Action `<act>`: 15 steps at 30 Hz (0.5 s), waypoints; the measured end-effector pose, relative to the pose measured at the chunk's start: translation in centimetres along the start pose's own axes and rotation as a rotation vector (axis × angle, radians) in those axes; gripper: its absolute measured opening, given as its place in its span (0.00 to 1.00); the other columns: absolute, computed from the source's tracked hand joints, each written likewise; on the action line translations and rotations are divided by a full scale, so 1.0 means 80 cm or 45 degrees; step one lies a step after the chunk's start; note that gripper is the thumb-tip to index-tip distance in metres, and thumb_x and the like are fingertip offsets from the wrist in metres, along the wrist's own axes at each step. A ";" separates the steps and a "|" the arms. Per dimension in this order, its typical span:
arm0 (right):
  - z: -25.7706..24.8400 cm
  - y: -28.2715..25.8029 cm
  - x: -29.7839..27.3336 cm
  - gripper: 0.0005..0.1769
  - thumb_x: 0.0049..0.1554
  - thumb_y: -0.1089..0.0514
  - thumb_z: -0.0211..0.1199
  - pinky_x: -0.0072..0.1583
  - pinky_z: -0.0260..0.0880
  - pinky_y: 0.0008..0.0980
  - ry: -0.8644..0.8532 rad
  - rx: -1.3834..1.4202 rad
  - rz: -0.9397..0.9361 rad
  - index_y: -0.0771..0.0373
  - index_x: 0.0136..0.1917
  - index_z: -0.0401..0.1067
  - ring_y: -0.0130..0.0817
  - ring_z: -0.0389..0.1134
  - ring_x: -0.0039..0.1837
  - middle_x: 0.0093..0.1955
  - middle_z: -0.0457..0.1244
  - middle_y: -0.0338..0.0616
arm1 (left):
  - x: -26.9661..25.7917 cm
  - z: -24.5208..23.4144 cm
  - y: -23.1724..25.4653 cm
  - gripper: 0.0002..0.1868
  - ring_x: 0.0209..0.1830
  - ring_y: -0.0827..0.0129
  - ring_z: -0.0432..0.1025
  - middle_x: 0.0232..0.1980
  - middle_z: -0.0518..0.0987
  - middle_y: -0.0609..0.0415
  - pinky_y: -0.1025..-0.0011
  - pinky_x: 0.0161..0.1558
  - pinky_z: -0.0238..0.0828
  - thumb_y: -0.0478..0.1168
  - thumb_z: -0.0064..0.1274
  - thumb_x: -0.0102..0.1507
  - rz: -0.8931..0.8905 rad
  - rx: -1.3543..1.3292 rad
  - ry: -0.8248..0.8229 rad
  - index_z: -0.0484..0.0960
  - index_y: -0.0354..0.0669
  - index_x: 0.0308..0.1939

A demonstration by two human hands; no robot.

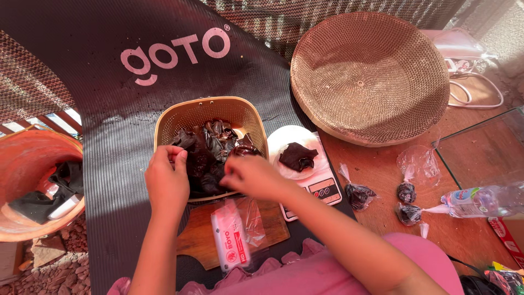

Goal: The person places black fungus-like objects into small plastic bags, weighs each bag on a digital scale, and ties the bags closed.

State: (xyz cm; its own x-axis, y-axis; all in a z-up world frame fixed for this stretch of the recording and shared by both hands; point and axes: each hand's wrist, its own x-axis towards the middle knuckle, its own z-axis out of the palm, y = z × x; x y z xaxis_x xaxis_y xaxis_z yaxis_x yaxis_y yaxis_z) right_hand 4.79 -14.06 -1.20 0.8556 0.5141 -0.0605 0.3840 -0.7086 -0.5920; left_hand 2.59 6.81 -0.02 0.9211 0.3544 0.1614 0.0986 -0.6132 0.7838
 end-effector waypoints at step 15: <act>-0.015 0.053 -0.024 0.17 0.67 0.54 0.61 0.49 0.69 0.25 -0.030 1.975 0.378 0.69 0.61 0.71 0.25 0.65 0.44 0.46 0.66 0.40 | -0.018 0.027 0.023 0.25 0.53 0.73 0.74 0.54 0.79 0.53 0.73 0.54 0.73 0.37 0.57 0.63 -0.083 -1.196 -1.006 0.71 0.43 0.64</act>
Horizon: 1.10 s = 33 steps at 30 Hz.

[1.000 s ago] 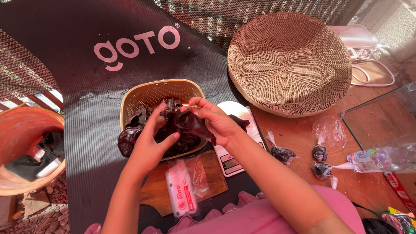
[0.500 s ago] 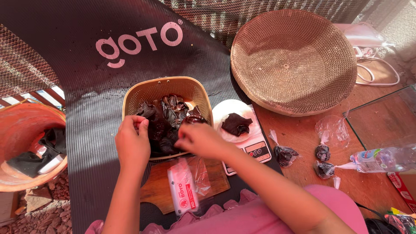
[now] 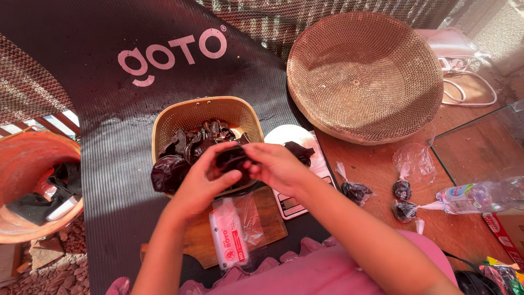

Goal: The person places black fungus-like objects into small plastic bags, weighs each bag on a digital scale, and ties the bags closed.

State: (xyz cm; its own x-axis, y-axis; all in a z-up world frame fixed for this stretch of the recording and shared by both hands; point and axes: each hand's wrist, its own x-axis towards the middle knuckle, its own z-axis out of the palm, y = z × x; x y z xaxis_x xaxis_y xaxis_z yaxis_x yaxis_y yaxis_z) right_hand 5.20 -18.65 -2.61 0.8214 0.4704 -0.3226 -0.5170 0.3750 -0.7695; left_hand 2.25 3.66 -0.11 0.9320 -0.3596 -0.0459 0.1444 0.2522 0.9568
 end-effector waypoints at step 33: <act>-0.057 -0.061 -0.059 0.10 0.59 0.66 0.65 0.45 0.67 0.24 0.198 -0.356 -0.328 0.64 0.55 0.71 0.24 0.65 0.41 0.46 0.67 0.38 | -0.001 0.018 -0.024 0.17 0.64 0.64 0.71 0.65 0.75 0.43 0.66 0.63 0.68 0.36 0.55 0.68 0.395 0.853 0.776 0.75 0.40 0.61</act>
State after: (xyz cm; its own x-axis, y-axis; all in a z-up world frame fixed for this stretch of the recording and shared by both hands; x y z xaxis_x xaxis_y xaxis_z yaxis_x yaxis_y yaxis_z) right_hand 4.91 -26.36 0.15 0.9531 0.2551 -0.1627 -0.2217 0.2230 -0.9493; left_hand 1.45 1.93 -1.57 0.9369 0.2137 0.2768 -0.1824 -0.3767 0.9082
